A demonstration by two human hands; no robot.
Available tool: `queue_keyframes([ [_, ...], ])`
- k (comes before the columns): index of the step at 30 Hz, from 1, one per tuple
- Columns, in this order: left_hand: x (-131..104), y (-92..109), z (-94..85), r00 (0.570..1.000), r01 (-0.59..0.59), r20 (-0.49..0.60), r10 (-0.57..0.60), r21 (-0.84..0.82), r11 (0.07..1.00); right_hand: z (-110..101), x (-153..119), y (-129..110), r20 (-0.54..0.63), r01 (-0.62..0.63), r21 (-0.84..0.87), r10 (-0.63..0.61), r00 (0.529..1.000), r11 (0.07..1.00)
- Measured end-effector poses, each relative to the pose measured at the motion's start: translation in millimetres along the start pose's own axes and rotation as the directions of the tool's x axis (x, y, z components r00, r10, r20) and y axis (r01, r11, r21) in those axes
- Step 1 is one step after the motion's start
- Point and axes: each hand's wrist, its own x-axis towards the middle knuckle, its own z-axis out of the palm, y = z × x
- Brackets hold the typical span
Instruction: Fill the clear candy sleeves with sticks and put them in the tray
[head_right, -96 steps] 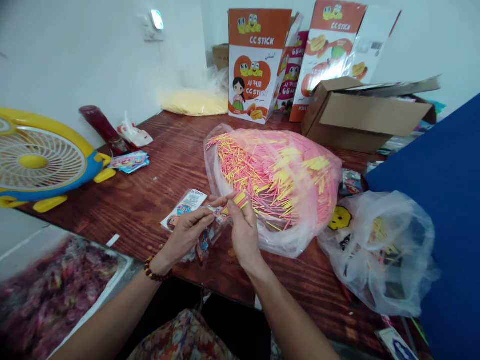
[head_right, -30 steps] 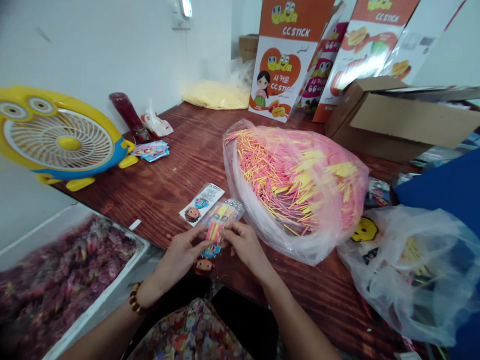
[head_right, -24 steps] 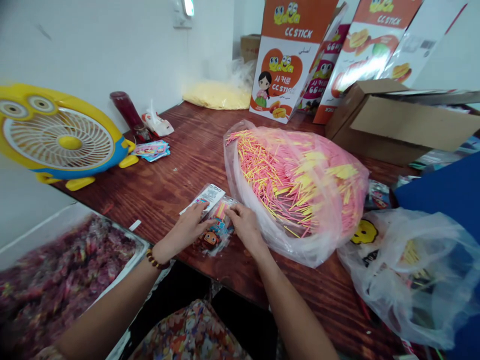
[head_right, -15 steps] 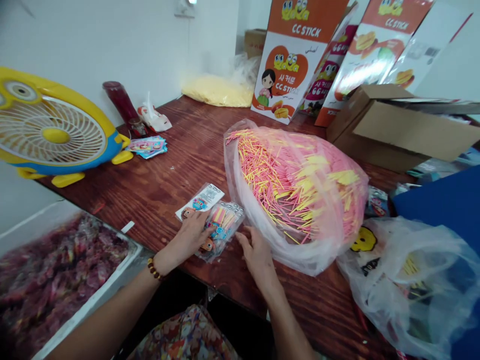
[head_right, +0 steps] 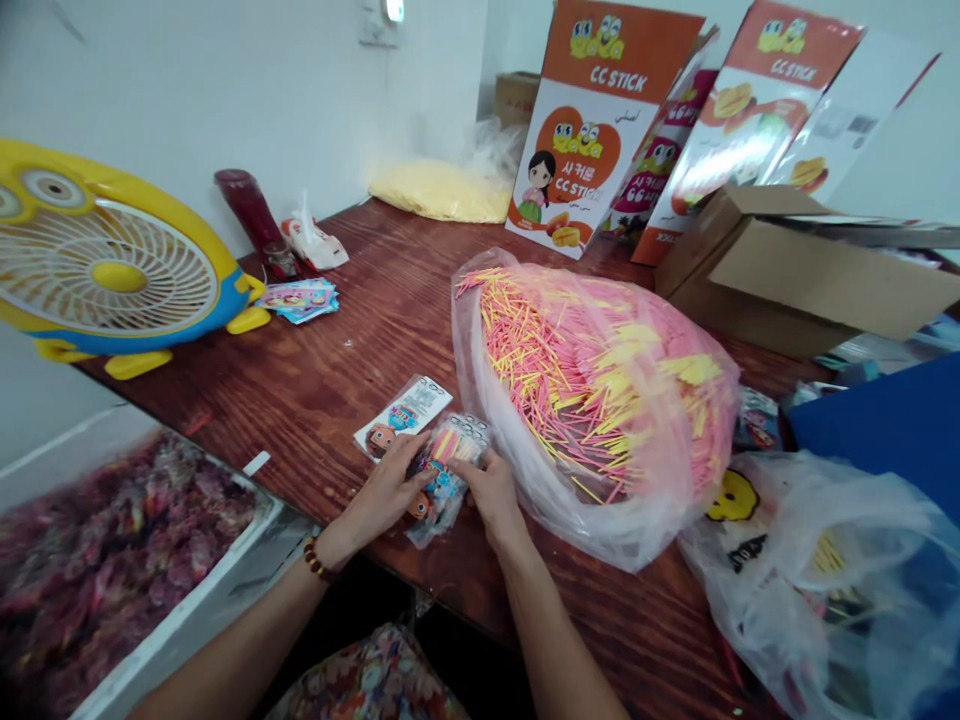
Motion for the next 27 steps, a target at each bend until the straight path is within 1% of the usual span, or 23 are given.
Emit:
queue_keyframes([
  [2,-4,-1,0.0,1.000,-0.002,-0.024,0.001,-0.040,0.999,-1,-3,1,0.005,0.041,0.004,-0.041,0.999,0.999],
  [5,-9,-2,-1.3,0.995,0.050,-0.085,-0.056,-0.068,0.996,-2,-8,8,0.044,0.149,0.006,-0.150,0.988,0.989],
  [7,-11,-2,-3.6,0.993,0.089,-0.066,-0.096,-0.098,0.991,-3,-10,14,0.097,0.246,-0.027,-0.242,0.965,0.969],
  [9,-11,-1,-6.2,0.994,0.102,-0.014,-0.105,-0.152,0.983,-2,-12,20,0.140,0.334,-0.112,-0.317,0.938,0.936],
  [11,-12,1,-7.2,0.994,0.106,0.007,-0.108,-0.239,0.965,0,-15,24,0.172,0.373,-0.194,-0.342,0.924,0.908],
  [13,-15,5,-5.6,0.993,0.115,0.006,-0.121,-0.373,0.921,4,-19,27,0.200,0.374,-0.216,-0.334,0.921,0.902],
  [16,-23,10,1.3,0.987,0.143,0.025,-0.160,-0.598,0.788,10,-25,28,0.228,0.364,-0.209,-0.316,0.921,0.908],
  [18,-29,14,6.9,0.982,0.147,0.019,-0.186,-0.692,0.707,12,-28,27,0.226,0.363,-0.234,-0.312,0.923,0.902],
  [21,-36,20,12.5,0.980,0.120,-0.009,-0.201,-0.775,0.621,13,-29,20,0.234,0.405,-0.282,-0.347,0.908,0.870],
  [23,-39,24,12.5,0.983,0.106,-0.007,-0.185,-0.800,0.591,10,-28,9,0.268,0.443,-0.341,-0.366,0.891,0.829],
  [25,-40,27,9.0,0.987,0.092,-0.008,-0.159,-0.789,0.607,6,-26,-7,0.315,0.477,-0.439,-0.367,0.875,0.762],
  [27,-41,27,2.6,0.987,0.066,-0.044,-0.152,-0.755,0.653,2,-26,-25,0.380,0.508,-0.558,-0.342,0.859,0.657],
])
